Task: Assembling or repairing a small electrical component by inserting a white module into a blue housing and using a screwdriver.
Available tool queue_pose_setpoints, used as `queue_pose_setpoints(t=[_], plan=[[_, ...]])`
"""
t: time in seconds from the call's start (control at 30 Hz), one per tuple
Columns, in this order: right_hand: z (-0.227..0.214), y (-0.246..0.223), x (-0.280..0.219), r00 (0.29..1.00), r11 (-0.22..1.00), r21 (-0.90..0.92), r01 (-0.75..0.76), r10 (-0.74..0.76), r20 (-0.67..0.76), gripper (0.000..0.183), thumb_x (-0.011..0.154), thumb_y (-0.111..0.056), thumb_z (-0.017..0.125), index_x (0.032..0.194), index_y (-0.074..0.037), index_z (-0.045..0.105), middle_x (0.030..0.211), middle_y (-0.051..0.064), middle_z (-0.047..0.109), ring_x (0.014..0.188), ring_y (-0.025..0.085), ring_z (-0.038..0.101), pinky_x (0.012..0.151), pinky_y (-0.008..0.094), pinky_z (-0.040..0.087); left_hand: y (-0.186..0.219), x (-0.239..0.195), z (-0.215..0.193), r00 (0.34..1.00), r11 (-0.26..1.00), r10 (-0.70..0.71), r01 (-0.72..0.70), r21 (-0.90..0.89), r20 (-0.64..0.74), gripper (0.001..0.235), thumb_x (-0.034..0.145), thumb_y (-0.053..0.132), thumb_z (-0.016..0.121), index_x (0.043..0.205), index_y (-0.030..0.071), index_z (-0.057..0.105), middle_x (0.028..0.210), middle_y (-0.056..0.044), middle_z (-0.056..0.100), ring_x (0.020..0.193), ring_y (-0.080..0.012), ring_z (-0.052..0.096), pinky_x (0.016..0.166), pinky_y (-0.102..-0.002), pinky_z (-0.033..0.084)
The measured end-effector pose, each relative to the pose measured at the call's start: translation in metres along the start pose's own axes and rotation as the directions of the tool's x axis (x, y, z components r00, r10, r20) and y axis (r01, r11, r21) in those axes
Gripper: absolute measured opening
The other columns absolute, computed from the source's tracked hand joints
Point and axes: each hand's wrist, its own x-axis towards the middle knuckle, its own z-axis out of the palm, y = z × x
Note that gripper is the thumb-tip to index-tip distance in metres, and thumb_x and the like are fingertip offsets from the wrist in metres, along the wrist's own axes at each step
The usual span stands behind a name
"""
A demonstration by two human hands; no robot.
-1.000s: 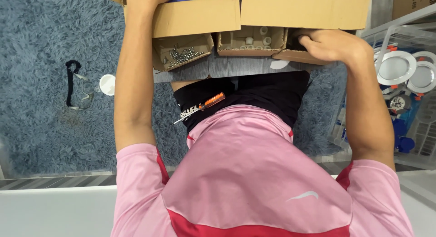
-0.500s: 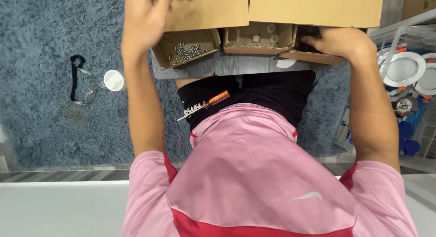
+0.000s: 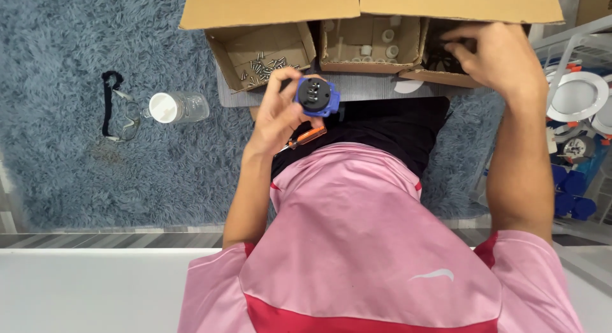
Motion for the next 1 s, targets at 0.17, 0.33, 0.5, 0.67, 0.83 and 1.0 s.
queue_pose_setpoints(t=[0.17, 0.33, 0.5, 0.67, 0.83, 1.0], plan=[[-0.021, -0.028, -0.019, 0.98, 0.989, 0.096, 0.114, -0.095, -0.177, 0.019, 0.105, 0.006, 0.085, 0.123, 0.009, 0.089, 0.112, 0.018, 0.084, 0.069, 0.029, 0.064, 0.073, 0.038, 0.053, -0.021, 0.001, 0.01, 1.0, 0.976, 0.012, -0.009, 0.216, -0.012, 0.078, 0.096, -0.021, 0.074, 0.162, 0.007, 0.043, 0.156, -0.016, 0.045, 0.127, -0.033, 0.069, 0.107, -0.042, 0.069], [-0.017, -0.033, -0.03, 0.955, 0.963, 0.233, 0.136, -0.065, -0.29, 0.026, 0.101, 0.019, 0.089, 0.126, 0.014, 0.088, 0.12, 0.024, 0.084, 0.085, 0.027, 0.069, 0.075, 0.035, 0.053, -0.045, 0.011, 0.019, 0.986, 0.631, 0.117, 0.016, 0.776, -0.115, 0.061, 0.081, 0.004, 0.098, 0.135, 0.007, 0.069, 0.133, -0.006, 0.052, 0.111, -0.0192, 0.064, 0.096, -0.029, 0.057], [-0.019, -0.039, -0.039, 0.947, 0.934, 0.333, 0.127, -0.014, -0.322, 0.023, 0.103, 0.023, 0.092, 0.125, 0.017, 0.087, 0.122, 0.024, 0.084, 0.082, 0.024, 0.063, 0.072, 0.032, 0.047, -0.07, 0.021, 0.017, 0.967, 0.383, 0.242, -0.018, 0.923, -0.082, 0.061, 0.077, 0.014, 0.103, 0.13, 0.011, 0.072, 0.13, -0.009, 0.059, 0.113, -0.0258, 0.067, 0.1, -0.036, 0.058], [-0.022, -0.05, -0.059, 0.918, 0.942, 0.318, 0.107, 0.03, -0.395, 0.025, 0.105, 0.03, 0.09, 0.129, 0.021, 0.088, 0.118, 0.025, 0.085, 0.08, 0.023, 0.061, 0.07, 0.031, 0.045, -0.085, 0.025, 0.012, 0.941, 0.139, 0.335, 0.001, 0.99, -0.048, 0.062, 0.077, 0.031, 0.104, 0.129, 0.013, 0.075, 0.129, -0.009, 0.065, 0.118, -0.0282, 0.066, 0.11, -0.043, 0.051], [0.01, -0.044, -0.076, 0.788, 0.79, 0.558, 0.253, 0.166, -0.592, 0.023, 0.113, 0.041, 0.077, 0.131, 0.027, 0.07, 0.118, 0.037, 0.073, 0.104, 0.043, 0.075, 0.095, 0.045, 0.061, -0.093, 0.029, 0.01, 0.919, -0.01, 0.393, 0.042, 0.999, -0.035, 0.062, 0.08, 0.047, 0.1, 0.128, 0.016, 0.076, 0.128, -0.006, 0.065, 0.115, -0.0262, 0.064, 0.103, -0.042, 0.048], [0.052, -0.061, -0.071, 0.802, 0.647, 0.714, 0.267, 0.261, -0.537, 0.027, 0.111, 0.029, 0.076, 0.13, 0.01, 0.069, 0.112, 0.029, 0.077, 0.094, 0.034, 0.077, 0.081, 0.037, 0.065, -0.1, 0.032, 0.01, 0.909, -0.039, 0.412, 0.076, 0.996, -0.053, 0.063, 0.081, 0.053, 0.097, 0.127, 0.016, 0.077, 0.129, -0.005, 0.064, 0.113, -0.027, 0.061, 0.104, -0.044, 0.049]])
